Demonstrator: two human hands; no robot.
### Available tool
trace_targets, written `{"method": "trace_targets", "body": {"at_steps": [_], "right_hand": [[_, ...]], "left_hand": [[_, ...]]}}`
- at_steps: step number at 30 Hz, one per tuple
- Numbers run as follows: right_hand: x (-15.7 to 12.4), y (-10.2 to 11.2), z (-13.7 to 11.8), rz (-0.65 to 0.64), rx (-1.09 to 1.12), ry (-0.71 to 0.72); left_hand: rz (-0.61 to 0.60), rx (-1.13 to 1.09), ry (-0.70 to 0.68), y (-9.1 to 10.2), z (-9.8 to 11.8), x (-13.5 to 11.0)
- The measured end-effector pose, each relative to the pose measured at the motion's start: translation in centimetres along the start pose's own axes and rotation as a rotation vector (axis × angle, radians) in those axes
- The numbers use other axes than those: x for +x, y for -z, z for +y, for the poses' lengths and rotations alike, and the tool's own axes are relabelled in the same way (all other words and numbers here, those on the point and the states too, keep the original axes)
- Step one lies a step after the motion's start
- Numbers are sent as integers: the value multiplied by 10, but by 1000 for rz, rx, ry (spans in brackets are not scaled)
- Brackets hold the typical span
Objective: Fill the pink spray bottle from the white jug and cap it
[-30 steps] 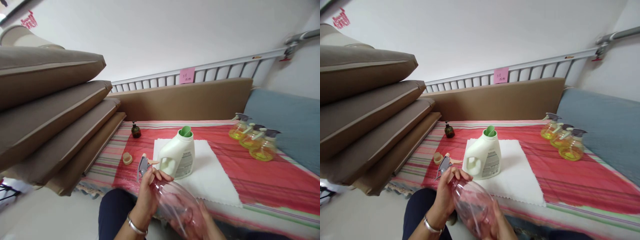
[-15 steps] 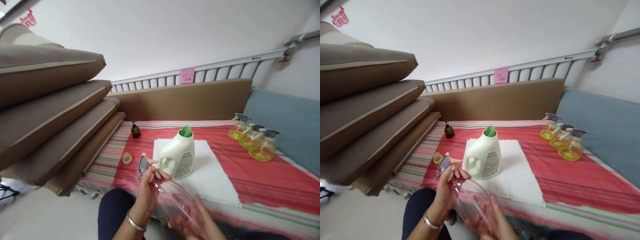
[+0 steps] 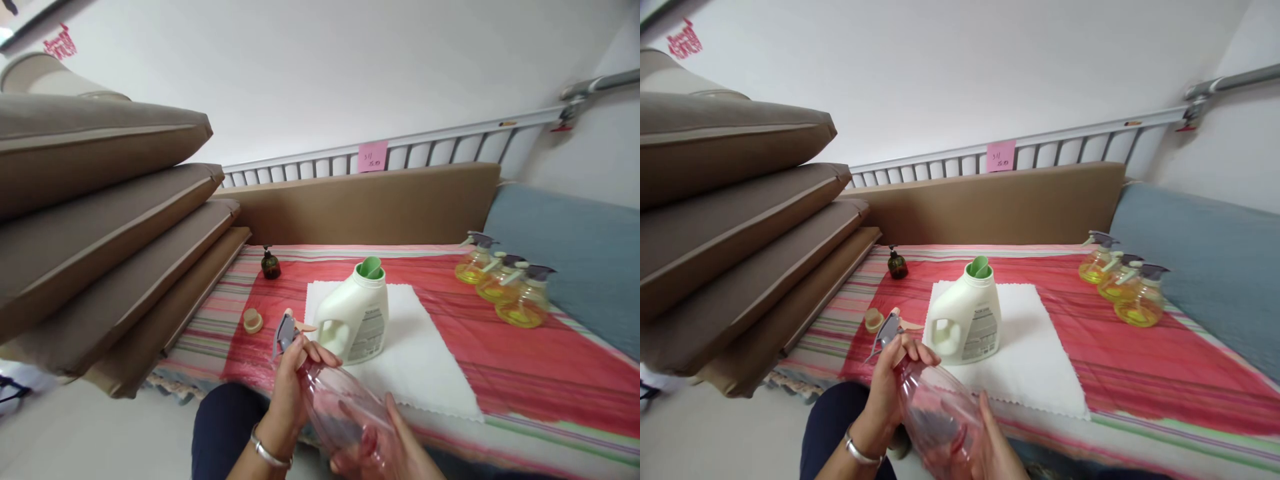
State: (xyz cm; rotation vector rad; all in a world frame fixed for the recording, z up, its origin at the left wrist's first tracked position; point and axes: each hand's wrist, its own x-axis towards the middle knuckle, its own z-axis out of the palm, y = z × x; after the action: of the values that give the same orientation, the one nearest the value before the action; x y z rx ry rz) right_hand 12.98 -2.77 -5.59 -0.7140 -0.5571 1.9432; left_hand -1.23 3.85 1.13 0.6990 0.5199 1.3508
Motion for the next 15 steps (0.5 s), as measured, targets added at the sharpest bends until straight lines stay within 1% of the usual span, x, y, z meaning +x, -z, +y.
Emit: {"method": "trace_targets", "body": {"at_steps": [3, 5, 9, 13, 15], "right_hand": [[-2, -2, -5, 54, -20, 53], [-1, -2, -7, 42, -38, 49], [2, -7, -7, 13, -6, -60], [-2, -12, -6, -88, 87, -130], [-5, -14, -4, -125, 101, -129]], "left_hand": [[56, -5, -13, 3, -1, 0], [67, 3, -12, 3, -2, 0], [-23, 28, -11, 1, -1, -1], [-88, 22, 6, -1, 1, -1], [-128, 13, 7, -2, 3, -2]]}}
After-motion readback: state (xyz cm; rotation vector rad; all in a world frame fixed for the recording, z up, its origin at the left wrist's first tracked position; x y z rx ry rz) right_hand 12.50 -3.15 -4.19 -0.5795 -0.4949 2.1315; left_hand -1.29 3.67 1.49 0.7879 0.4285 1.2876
